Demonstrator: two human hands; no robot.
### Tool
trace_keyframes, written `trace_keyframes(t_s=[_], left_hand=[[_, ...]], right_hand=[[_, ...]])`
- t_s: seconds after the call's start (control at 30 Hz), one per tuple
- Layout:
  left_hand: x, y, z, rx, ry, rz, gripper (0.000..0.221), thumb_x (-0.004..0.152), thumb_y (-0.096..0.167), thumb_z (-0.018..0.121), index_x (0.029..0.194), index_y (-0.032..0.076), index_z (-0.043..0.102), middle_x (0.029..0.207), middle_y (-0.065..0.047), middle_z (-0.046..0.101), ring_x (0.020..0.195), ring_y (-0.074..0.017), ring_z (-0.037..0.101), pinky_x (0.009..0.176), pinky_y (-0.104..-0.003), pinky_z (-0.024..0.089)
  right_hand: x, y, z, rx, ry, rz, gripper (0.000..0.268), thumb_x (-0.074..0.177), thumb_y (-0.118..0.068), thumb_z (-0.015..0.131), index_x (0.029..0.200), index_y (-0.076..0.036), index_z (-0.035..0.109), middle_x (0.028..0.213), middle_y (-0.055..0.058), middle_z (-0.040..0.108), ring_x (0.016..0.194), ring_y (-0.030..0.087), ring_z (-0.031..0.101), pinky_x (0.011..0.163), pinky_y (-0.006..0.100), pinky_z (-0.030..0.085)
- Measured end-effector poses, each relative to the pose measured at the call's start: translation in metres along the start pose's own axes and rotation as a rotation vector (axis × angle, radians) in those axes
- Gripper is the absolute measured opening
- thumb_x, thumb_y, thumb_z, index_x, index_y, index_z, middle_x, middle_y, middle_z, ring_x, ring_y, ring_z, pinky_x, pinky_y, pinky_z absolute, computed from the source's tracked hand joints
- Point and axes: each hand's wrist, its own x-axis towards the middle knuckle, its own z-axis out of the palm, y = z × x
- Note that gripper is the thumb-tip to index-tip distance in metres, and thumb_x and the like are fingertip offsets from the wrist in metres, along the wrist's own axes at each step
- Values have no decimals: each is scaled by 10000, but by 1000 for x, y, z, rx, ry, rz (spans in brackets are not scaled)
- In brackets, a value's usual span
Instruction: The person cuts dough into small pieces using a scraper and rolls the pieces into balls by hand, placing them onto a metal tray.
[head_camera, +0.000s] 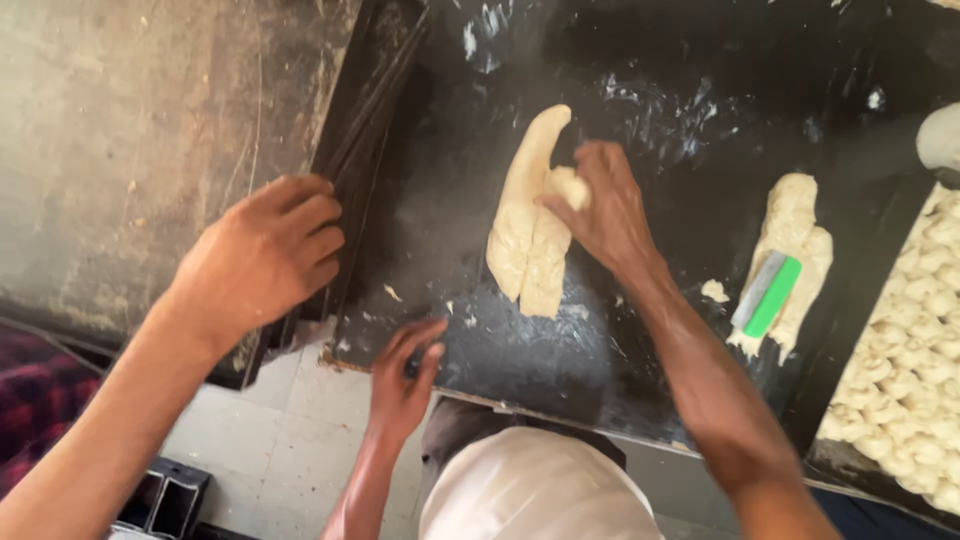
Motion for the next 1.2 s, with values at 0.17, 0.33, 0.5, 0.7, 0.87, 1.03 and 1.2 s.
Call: trace_keyframes(t_s=[0.17, 0.33, 0.5, 0.7, 0.87, 1.03, 1.2], left_hand=[[77, 28, 57, 168, -71, 501, 1278, 639, 426, 930, 1620, 22, 216, 1665, -299, 49, 1528, -483, 169, 1199, -533, 268], [100, 39, 89, 455, -657, 562, 949, 744, 36, 790, 1611, 90, 406, 1447, -171, 513, 1307, -396, 503, 1133, -472, 434], [10, 48, 81, 683, -348, 639, 878, 679, -87, 767, 1501, 131, 546, 1320, -152, 595, 1188, -339, 603, 996, -438, 540], [-29, 58, 71, 789, -216, 167, 1019, 610, 409, 956, 1446, 16, 526, 1270, -249, 490, 1027, -404, 583, 847, -503, 504], [-28, 29, 82, 718, -194, 205, 740, 775, 378, 891, 1354, 6, 619, 1179, -210, 600, 1070, -396, 598, 888, -485, 510], [-18, 12, 76, 653, -289, 91, 422, 812, 325, 894, 1079, 47, 723, 1072, -163, 695, 993, -340, 666, 868, -428, 534], [-23, 16, 85, -129, -382, -64, 302, 915, 244, 788, 1056, 11, 656, 1230, -60, 682, 1045, -138, 655, 846, -325, 565]], right_hand=[[-1, -19, -10, 256, -267, 250, 474, 887, -340, 826, 1199, -42, 629, 1112, 177, 644, 1034, 316, 677, 896, 428, 524], [-130, -69, -133, 381, -701, 147, 523, 768, -217, 827, 1178, -97, 525, 1122, 77, 685, 1064, 284, 708, 854, 409, 546], [-259, -24, -202, 273, -500, 3, 430, 794, 61, 675, 1169, -149, 661, 1596, 73, 520, 1410, 306, 569, 1003, 423, 521], [-358, 23, -172, 56, -288, 371, 568, 828, 37, 673, 1344, -199, 632, 1545, 51, 493, 1280, 289, 595, 983, 401, 552], [-326, 21, -125, -223, -157, 44, 607, 777, -32, 677, 1377, -9, 584, 1402, 166, 541, 1227, 383, 608, 1026, 486, 521], [-343, 19, -137, 75, -470, 784, 283, 1071, -188, 546, 1319, -120, 664, 1244, 101, 626, 1058, 252, 650, 866, 414, 616], [-382, 24, -131, -407, -186, 399, 1033, 733, -622, 672, 1481, 40, 407, 1482, 341, 389, 1394, 480, 346, 1099, 570, 354]])
